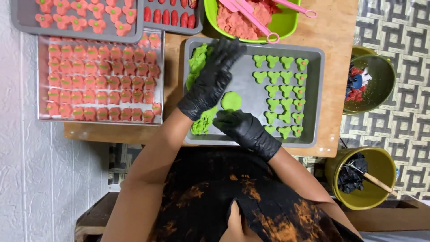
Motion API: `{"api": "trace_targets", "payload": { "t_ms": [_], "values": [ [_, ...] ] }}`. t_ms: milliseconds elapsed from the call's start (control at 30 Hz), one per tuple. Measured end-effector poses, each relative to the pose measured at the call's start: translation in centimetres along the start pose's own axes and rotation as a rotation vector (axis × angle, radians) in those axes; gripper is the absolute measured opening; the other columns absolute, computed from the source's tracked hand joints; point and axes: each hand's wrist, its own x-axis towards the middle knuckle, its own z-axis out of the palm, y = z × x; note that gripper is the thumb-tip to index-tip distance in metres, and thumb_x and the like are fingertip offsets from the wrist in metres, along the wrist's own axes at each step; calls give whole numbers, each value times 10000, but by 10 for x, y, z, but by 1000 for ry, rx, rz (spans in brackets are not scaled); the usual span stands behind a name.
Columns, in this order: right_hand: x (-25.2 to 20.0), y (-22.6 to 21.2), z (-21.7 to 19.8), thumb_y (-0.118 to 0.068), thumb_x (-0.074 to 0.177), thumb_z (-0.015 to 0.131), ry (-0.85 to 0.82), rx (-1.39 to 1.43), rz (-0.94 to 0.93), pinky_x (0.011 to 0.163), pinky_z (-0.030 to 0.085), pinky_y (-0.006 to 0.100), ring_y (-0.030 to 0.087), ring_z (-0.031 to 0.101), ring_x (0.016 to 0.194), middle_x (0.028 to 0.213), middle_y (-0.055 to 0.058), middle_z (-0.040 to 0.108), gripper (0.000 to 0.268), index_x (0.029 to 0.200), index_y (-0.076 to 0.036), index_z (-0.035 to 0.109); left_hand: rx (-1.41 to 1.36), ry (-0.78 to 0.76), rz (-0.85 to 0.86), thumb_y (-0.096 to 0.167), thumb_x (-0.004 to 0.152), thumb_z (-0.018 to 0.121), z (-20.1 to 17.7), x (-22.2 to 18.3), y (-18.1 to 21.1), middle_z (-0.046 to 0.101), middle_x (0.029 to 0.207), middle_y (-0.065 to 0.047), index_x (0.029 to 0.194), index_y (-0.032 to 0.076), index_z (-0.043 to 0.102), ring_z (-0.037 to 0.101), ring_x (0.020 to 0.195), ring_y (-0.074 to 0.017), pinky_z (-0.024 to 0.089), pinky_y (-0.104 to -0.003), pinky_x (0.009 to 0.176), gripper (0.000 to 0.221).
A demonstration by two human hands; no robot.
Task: The person is using a small mold to shape green dough into cactus shapes and placing them on a baking tray.
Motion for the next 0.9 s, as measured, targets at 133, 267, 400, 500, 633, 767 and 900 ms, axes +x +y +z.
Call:
{"api": "trace_targets", "payload": {
  "t_ms": [133,267,400,500,633,767,900],
  "values": [
    [-16,7,-35,-179,903,736,-161,139,175,836,608,539,434,704,1038,1131,161,756,135,1008,-127,803,0,30,-35,599,1054,468,17,-3,6,268,1670,-35,1588,240,424,129,1544,-376,101,-502,1290,644],
    [-45,30,-81,-98,863,805,43,76,302,853,594,471,408,708,1014,978,156,780,138,999,-78,798,44,-29,-54,792,956,320,50,-16,33,216,1693,-12,1610,269,336,93,1552,-398,12,-639,1251,838],
    [-50,35,-131,-62,892,835,208,34,587,868,601,449,360,717,981,959,124,774,123,1002,-105,802,86,-65,-131,836,924,363,54,-20,38,214,1703,10,1619,283,316,110,1576,-303,-30,-575,1254,889],
    [-63,47,-133,42,850,864,435,169,637,911,599,416,372,734,1021,1029,168,758,195,1010,-39,790,79,-133,-148,858,856,448,55,-21,40,198,1706,18,1625,294,291,108,1579,-292,3,-585,1259,966],
    [-48,58,-145,74,857,874,502,129,605,905,596,436,401,729,1013,1037,205,745,214,1033,-2,780,87,-171,-144,835,861,491,46,-10,42,224,1698,-46,1624,220,302,124,1568,-326,53,-566,1280,999],
    [-31,52,-139,127,876,836,576,155,552,864,599,450,418,713,1007,1038,248,722,192,1039,45,778,83,-222,-186,776,906,492,47,-10,44,174,1710,-76,1643,213,242,69,1571,-343,12,-577,1274,960],
    [-26,45,-116,163,866,798,545,192,638,816,583,456,441,707,984,975,273,697,193,1038,143,713,4,-282,-316,474,1093,478,25,-7,35,91,1716,-178,1671,100,159,8,1557,-414,33,-555,1282,758]
  ]
}}
